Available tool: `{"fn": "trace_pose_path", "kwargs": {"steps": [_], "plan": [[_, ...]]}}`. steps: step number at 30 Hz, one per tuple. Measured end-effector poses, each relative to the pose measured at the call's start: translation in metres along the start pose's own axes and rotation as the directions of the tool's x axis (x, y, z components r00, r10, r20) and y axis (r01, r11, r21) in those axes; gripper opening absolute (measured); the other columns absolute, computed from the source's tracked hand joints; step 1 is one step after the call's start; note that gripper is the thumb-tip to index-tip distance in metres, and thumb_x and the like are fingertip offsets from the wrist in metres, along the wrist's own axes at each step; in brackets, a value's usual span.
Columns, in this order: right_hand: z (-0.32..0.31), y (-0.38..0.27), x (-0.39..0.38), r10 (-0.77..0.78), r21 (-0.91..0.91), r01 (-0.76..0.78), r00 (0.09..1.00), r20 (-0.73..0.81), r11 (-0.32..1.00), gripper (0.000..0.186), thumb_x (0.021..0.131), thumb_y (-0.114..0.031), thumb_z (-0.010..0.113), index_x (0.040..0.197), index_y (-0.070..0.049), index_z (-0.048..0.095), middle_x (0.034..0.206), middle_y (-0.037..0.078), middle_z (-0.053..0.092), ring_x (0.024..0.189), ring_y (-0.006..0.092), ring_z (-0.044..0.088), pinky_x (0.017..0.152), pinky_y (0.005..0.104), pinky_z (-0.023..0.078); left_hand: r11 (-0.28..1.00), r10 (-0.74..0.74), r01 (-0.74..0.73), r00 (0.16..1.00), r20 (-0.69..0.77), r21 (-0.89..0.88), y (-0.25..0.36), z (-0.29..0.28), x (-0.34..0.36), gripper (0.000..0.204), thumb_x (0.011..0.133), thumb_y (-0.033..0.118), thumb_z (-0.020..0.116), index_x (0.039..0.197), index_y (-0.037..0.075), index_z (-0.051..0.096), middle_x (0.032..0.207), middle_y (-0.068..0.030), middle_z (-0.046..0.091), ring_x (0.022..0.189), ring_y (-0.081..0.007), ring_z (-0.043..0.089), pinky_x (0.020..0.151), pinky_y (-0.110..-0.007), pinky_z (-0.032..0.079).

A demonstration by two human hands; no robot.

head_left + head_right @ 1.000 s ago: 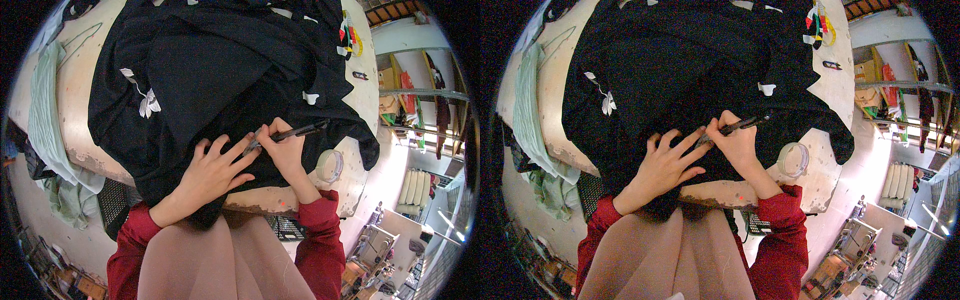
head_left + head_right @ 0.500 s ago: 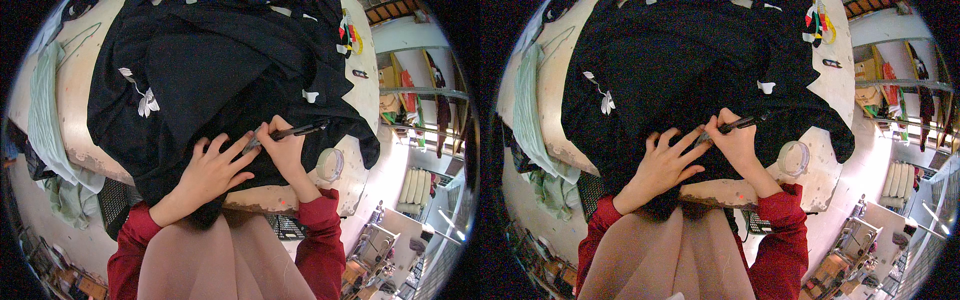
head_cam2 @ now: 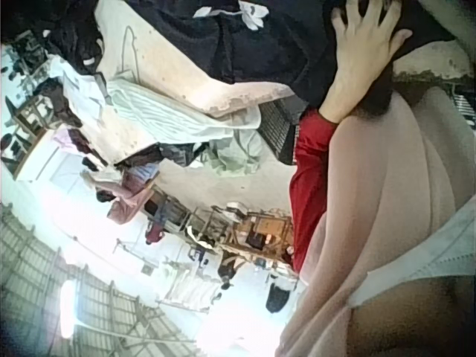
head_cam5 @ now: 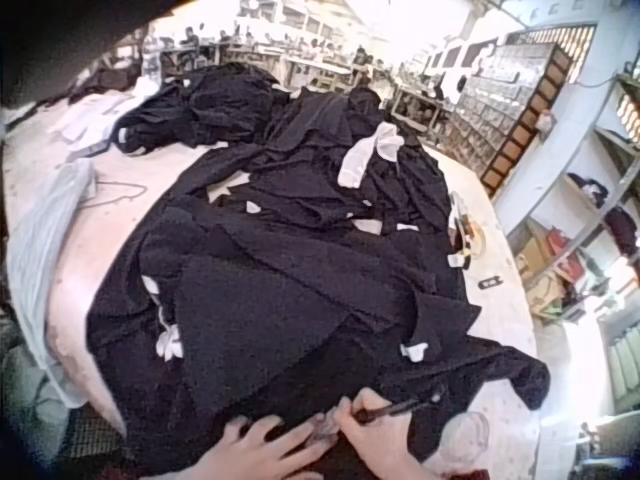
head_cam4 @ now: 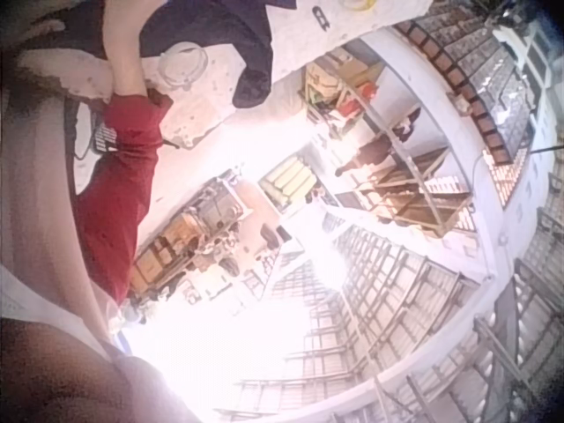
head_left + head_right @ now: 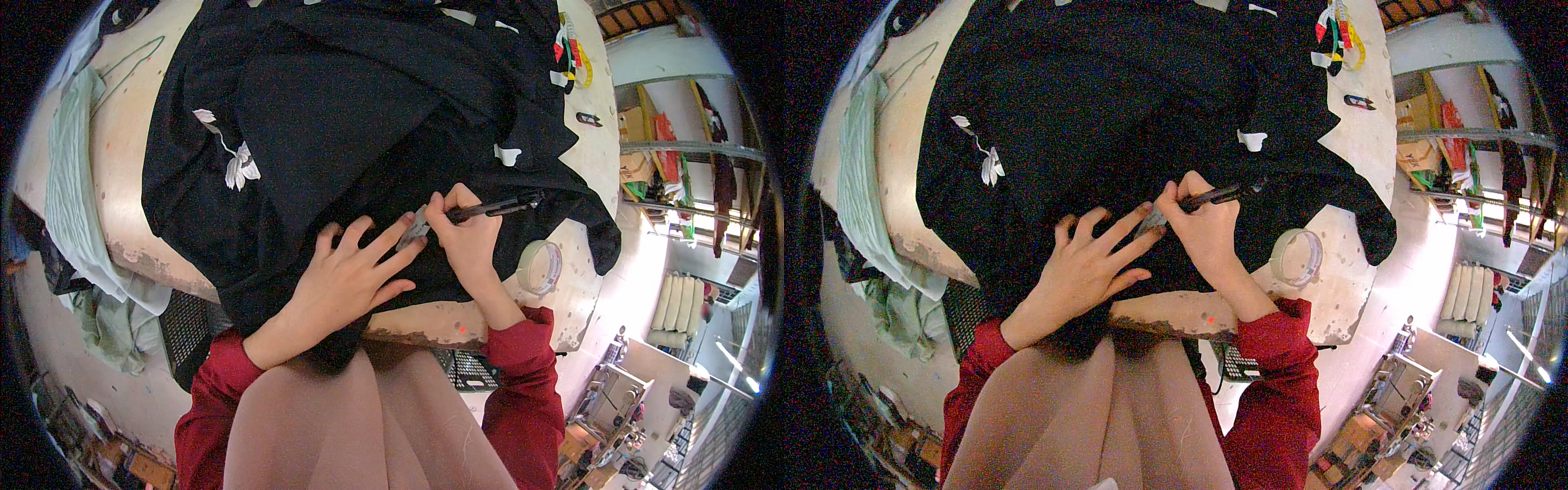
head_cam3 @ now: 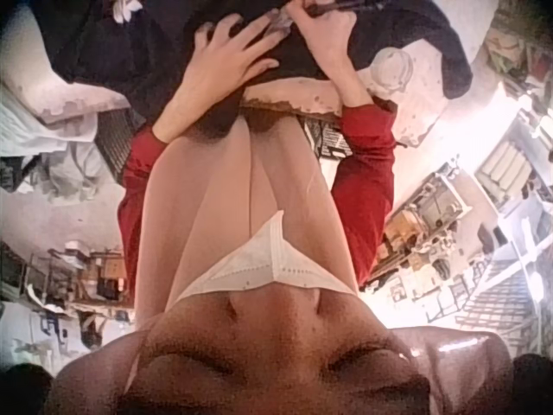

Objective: The person measures a black garment with a tape measure, then marks it with a pen and applies small pieces of tape. The person folds and repositions the garment multiple times while marking different areas.

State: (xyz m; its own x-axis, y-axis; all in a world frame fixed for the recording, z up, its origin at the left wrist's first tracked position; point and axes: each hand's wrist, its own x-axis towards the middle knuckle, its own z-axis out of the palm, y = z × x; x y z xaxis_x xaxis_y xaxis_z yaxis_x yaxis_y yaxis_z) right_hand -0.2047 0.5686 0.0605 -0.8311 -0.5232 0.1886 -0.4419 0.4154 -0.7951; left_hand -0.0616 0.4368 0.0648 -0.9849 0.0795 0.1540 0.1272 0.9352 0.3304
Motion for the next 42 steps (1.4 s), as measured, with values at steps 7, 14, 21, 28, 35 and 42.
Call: {"fn": "trace_pose_path", "kwargs": {"steps": [7,14,21,28,35,42], "plan": [[0.001,0.001,0.001,-0.067,-0.091,0.065,0.998,-0.019,0.994,0.025,0.082,-0.006,0.069,0.065,-0.001,0.052,0.054,0.006,0.052,0.048,0.006,0.042,0.044,0.0272,0.037,1.0,-0.006,0.006,1.0,-0.012,-0.002,0.001,0.003,-0.001,0.049,0.091,0.047,0.056,0.135,0.024,0.051,0.146,-0.0023,0.041,0.118,-0.0293,0.043,0.092,-0.052,0.04],[0.0,-0.004,0.0,0.045,-0.058,-0.046,0.999,-0.028,0.997,0.026,0.083,-0.006,0.068,0.066,-0.002,0.049,0.053,0.006,0.05,0.049,0.0064,0.042,0.044,0.0271,0.037,1.0,-0.009,0.009,1.0,0.007,-0.009,0.0,0.002,0.0,0.049,0.091,0.048,0.055,0.135,0.025,0.051,0.146,-0.0021,0.04,0.118,-0.0296,0.043,0.092,-0.053,0.04],[0.0,-0.001,0.0,0.049,-0.06,-0.05,0.999,-0.007,0.997,0.026,0.084,-0.005,0.067,0.067,-0.001,0.049,0.055,0.007,0.051,0.049,0.0064,0.044,0.044,0.0277,0.038,1.0,-0.018,0.018,1.0,0.019,-0.002,0.001,0.002,-0.001,0.051,0.09,0.048,0.056,0.136,0.028,0.05,0.147,-0.0007,0.039,0.117,-0.0297,0.043,0.093,-0.054,0.04],[-0.008,0.001,-0.007,0.253,0.407,-0.238,0.967,0.018,0.882,0.026,0.092,-0.007,0.061,0.07,-0.004,0.048,0.057,0.001,0.05,0.048,0.0081,0.049,0.043,0.0253,0.038,1.0,0.005,-0.005,1.0,0.007,0.021,0.002,0.001,0.0,0.051,0.09,0.048,0.055,0.135,0.024,0.05,0.147,-0.0026,0.04,0.117,-0.029,0.044,0.093,-0.051,0.04],[-0.084,-0.003,0.03,0.011,0.375,0.194,0.877,-0.48,0.907,0.059,0.09,-0.008,0.066,0.135,-0.008,0.028,0.066,0.0,0.049,0.055,0.0087,0.048,0.054,0.0207,0.04,0.994,0.009,-0.016,0.998,0.068,0.111,0.014,-0.001,0.006,0.058,0.085,0.051,0.061,0.132,0.019,0.052,0.153,-0.0043,0.032,0.115,-0.0315,0.046,0.095,-0.051,0.039],[-0.136,0.034,0.045,-0.026,0.145,0.199,0.667,-0.745,0.969,0.027,0.103,-0.022,0.046,0.122,-0.003,0.046,0.08,0.003,0.052,0.074,0.012,0.047,0.074,0.0263,0.04,0.992,0.065,-0.072,0.995,0.069,0.104,0.019,-0.002,0.02,0.047,0.086,0.046,0.063,0.117,0.012,0.056,0.152,-0.0115,0.034,0.115,-0.0331,0.047,0.095,-0.052,0.038]]}}
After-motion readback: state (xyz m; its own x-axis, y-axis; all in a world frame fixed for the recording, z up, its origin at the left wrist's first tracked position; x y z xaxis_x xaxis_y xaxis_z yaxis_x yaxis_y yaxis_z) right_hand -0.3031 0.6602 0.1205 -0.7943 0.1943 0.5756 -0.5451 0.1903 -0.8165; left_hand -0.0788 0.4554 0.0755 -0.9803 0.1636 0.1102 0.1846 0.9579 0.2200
